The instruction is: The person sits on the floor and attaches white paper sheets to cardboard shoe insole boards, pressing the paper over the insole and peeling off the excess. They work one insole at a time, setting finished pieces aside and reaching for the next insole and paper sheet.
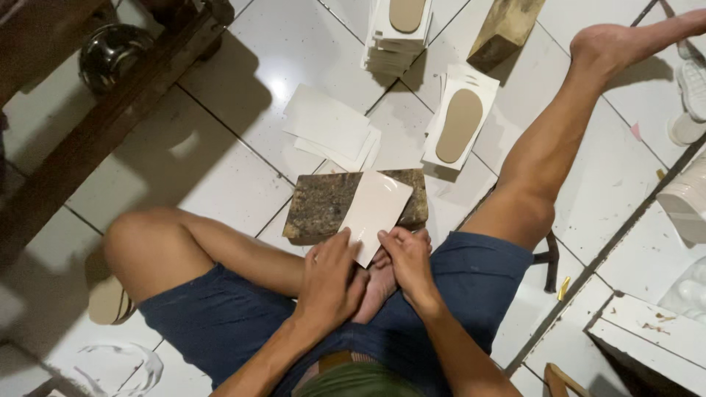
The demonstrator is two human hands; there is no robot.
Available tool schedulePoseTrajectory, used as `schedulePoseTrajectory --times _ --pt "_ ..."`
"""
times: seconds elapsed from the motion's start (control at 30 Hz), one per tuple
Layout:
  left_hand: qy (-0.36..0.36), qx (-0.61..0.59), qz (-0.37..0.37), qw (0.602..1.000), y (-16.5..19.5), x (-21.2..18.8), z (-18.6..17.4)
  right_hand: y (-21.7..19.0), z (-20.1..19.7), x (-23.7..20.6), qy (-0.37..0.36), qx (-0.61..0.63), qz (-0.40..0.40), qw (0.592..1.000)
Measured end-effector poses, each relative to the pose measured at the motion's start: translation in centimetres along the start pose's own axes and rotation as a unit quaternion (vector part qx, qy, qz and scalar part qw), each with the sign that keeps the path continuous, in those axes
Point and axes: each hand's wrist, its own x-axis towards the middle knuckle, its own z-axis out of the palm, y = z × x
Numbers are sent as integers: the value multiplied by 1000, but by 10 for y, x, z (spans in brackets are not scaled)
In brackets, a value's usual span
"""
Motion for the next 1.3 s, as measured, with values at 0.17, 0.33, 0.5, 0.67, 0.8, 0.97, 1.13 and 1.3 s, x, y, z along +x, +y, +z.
schedulePoseTrajectory --times 0.17,0.33,0.5,0.67,0.8,0.97,1.13,1.3 --pt "14 -497 -351 793 -38 14 4 -31 0 -14 -53 -30 -82 995" --pt "-5 -656 -349 669 -41 9 -14 -62 15 -32 -96 128 -44 986" --pt "-20 -699 -320 639 -12 12 -35 -80 17 -45 -138 163 -66 975" --pt "-16 -704 -295 645 1 9 -38 -86 12 -52 -141 180 -53 972" --pt "0 -692 -270 669 4 5 -33 -89 11 -57 -114 140 -92 979" --pt "-37 -584 -247 772 16 -2 -21 -99 12 -59 -39 75 -179 980" --pt "4 -582 -216 784 24 -4 -12 -109 20 -63 -52 146 -161 975" --pt "-47 -669 -302 677 21 7 -32 -110 10 -78 74 -199 -388 897"
